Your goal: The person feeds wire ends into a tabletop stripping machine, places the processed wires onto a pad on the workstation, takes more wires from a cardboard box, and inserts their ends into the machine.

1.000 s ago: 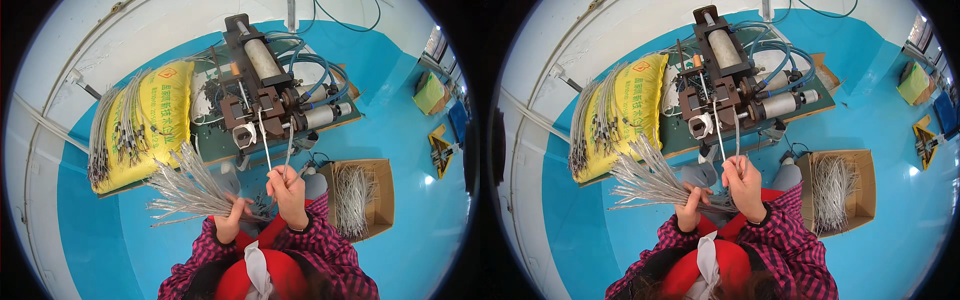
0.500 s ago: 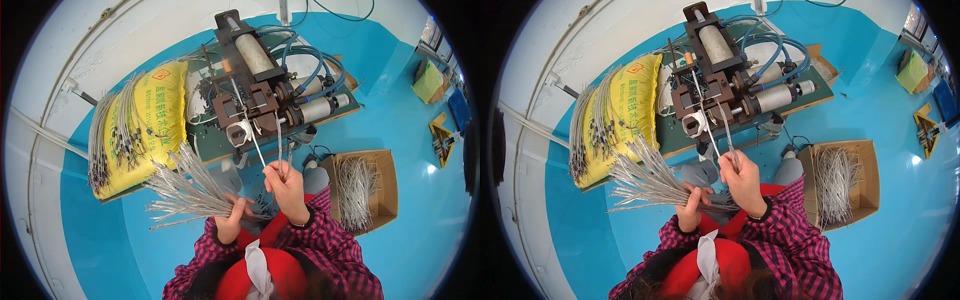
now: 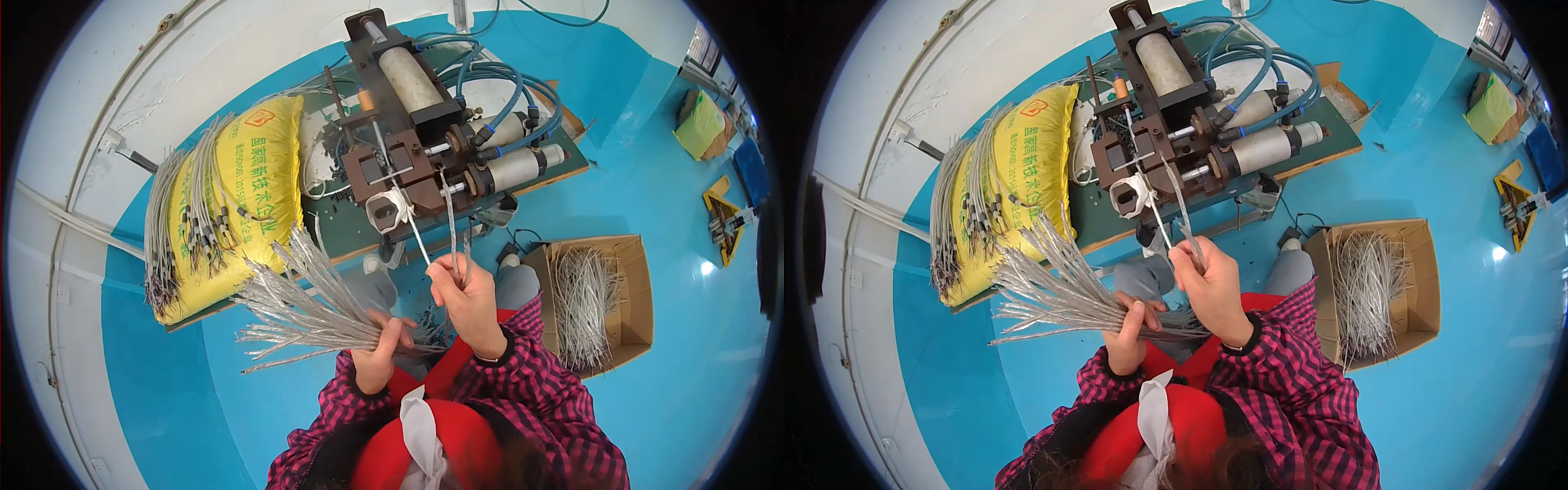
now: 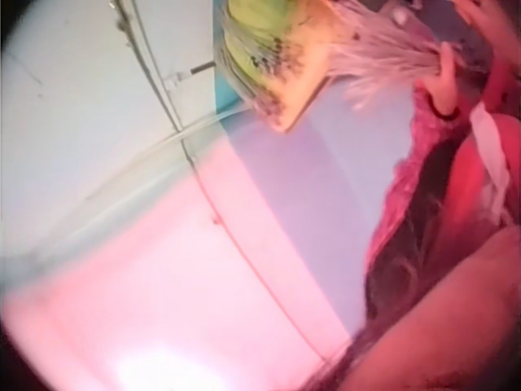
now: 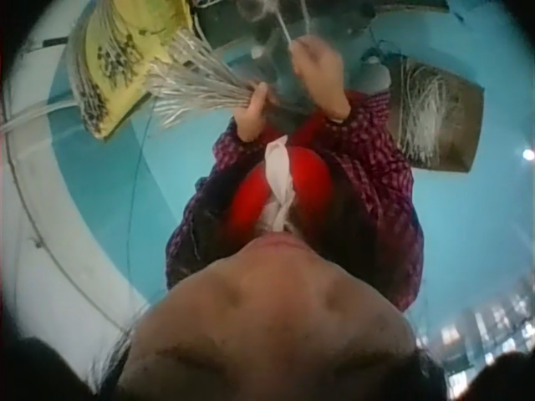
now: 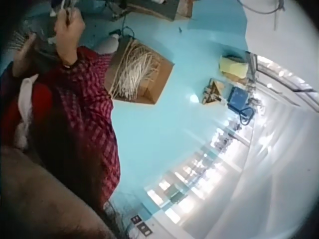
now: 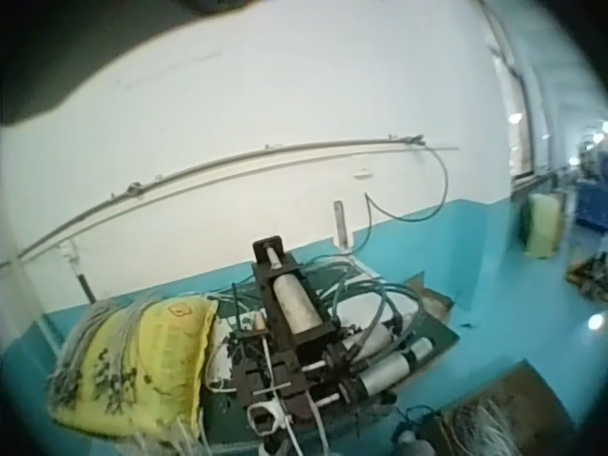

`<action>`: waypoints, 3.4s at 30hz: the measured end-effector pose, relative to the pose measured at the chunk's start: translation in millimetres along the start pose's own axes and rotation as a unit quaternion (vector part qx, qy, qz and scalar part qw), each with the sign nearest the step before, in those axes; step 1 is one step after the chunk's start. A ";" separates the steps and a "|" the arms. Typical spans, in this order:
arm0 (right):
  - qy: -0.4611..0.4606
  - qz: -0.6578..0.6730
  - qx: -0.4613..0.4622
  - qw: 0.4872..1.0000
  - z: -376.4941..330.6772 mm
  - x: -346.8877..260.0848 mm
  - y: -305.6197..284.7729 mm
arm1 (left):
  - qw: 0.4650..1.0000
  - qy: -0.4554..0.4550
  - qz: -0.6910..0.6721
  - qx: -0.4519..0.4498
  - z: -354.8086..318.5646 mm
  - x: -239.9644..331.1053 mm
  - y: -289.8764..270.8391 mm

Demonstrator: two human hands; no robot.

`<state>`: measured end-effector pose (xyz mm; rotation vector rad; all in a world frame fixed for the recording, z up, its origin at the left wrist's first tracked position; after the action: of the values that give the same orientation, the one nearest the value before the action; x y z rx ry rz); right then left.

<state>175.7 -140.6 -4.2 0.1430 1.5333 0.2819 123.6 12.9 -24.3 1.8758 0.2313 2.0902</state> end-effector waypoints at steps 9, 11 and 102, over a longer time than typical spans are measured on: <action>-0.013 -0.027 -0.008 1.000 3.1 2.1 1.4 | 1.000 0.001 0.030 0.002 1.1 4.8 2.5; -0.031 -0.026 -0.011 0.999 2.1 -2.5 1.8 | 0.999 0.002 0.032 0.001 1.2 5.4 3.1; -0.022 -0.011 0.004 1.000 7.3 7.6 -1.2 | 0.999 0.008 -0.029 0.040 3.9 0.1 -6.2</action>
<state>183.2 -139.1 -11.6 0.1377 1.4908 0.2542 128.2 18.3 -25.7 1.8755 0.3748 2.0857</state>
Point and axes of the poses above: each hand's wrist, its own z-axis towards the middle knuckle, its own y-axis out of the palm, x = y × z, the point moved 10 cm from there along z, towards the middle knuckle, and after that the axes turned 7 degrees about -x, right-handed, at the moved point
